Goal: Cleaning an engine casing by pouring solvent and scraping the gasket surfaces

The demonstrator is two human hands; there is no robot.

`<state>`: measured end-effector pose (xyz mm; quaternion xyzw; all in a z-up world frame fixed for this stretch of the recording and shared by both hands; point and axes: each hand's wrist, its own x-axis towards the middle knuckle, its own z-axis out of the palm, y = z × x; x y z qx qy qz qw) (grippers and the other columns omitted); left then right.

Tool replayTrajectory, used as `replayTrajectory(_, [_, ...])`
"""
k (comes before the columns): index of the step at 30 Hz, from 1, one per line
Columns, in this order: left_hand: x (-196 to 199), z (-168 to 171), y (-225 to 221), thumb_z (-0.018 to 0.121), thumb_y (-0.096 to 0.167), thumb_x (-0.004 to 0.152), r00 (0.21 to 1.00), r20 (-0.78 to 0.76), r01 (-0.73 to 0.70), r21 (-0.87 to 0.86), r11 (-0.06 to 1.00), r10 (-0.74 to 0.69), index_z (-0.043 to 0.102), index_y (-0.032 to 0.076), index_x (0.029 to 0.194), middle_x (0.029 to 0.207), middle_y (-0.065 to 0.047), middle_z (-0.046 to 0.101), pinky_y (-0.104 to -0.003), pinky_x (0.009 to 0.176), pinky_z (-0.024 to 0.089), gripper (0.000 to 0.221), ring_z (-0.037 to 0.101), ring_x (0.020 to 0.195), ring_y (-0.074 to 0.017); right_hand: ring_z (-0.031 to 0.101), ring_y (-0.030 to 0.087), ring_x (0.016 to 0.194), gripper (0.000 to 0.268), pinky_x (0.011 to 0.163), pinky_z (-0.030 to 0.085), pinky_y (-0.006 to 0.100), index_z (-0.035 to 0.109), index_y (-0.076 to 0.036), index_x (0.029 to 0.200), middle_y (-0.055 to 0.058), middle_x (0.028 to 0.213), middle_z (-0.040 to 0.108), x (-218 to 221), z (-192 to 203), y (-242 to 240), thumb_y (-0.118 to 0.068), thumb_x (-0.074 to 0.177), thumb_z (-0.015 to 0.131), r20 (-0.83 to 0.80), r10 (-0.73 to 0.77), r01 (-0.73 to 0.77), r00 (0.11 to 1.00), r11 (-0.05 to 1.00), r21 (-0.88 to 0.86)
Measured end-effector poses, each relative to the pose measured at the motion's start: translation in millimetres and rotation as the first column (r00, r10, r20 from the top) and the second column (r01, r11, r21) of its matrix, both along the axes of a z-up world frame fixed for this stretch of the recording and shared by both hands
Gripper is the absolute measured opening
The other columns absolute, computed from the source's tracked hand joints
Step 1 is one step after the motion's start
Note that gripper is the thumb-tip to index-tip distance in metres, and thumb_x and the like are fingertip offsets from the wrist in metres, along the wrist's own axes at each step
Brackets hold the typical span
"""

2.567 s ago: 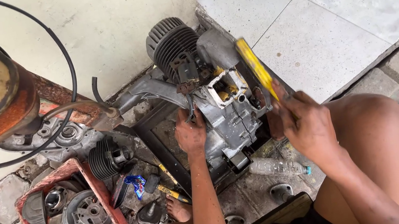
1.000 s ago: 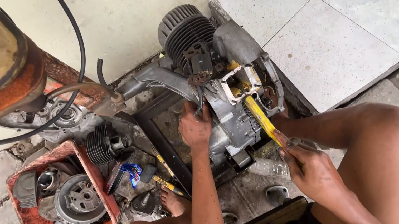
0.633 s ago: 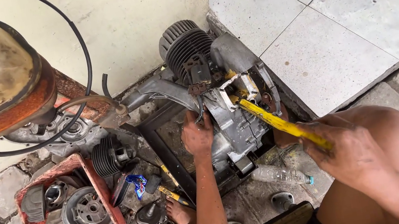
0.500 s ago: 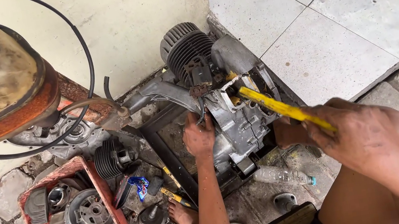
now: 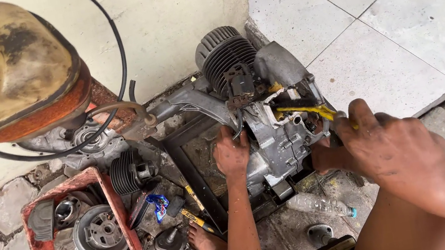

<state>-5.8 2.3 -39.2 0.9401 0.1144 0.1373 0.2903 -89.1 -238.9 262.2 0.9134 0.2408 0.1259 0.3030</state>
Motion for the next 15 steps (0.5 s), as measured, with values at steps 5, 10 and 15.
replayTrajectory(5, [-4,29,-3,0.073,0.031,0.091,0.988,-0.152,-0.009,-0.107,0.994,-0.007,0.057,0.006,0.118,0.087,-0.013,0.071,-0.048,0.065,0.062,0.039,0.072,0.071,-0.0344,0.048,0.007,0.044,0.016,0.035,0.037,0.025,0.066,-0.02,0.113,0.001,0.087,0.063,43,-68,31,-0.021,0.098,0.06,-0.034,0.011,-0.007,0.999,0.993,0.114])
replayTrajectory(10, [7,26,-1,0.068,0.036,0.088,0.975,-0.219,-0.062,-0.159,0.985,0.026,0.058,0.013,0.104,0.098,-0.016,0.069,-0.058,0.082,0.057,0.03,0.072,0.093,-0.0451,0.059,0.013,0.05,0.025,0.039,0.048,0.03,0.072,-0.025,0.105,-0.001,0.071,0.06,34,-54,35,-0.019,0.081,0.067,-0.01,0.015,-0.013,1.0,0.978,0.207])
replayTrajectory(15, [5,32,-1,0.07,0.038,0.088,0.967,-0.252,-0.058,-0.156,0.986,0.017,0.055,0.012,0.103,0.1,-0.017,0.069,-0.059,0.084,0.057,0.034,0.071,0.095,-0.0462,0.063,0.013,0.053,0.029,0.043,0.054,0.031,0.074,-0.029,0.104,-0.001,0.074,0.059,34,-63,35,-0.019,0.078,0.067,0.062,-0.017,-0.003,0.998,0.953,0.304])
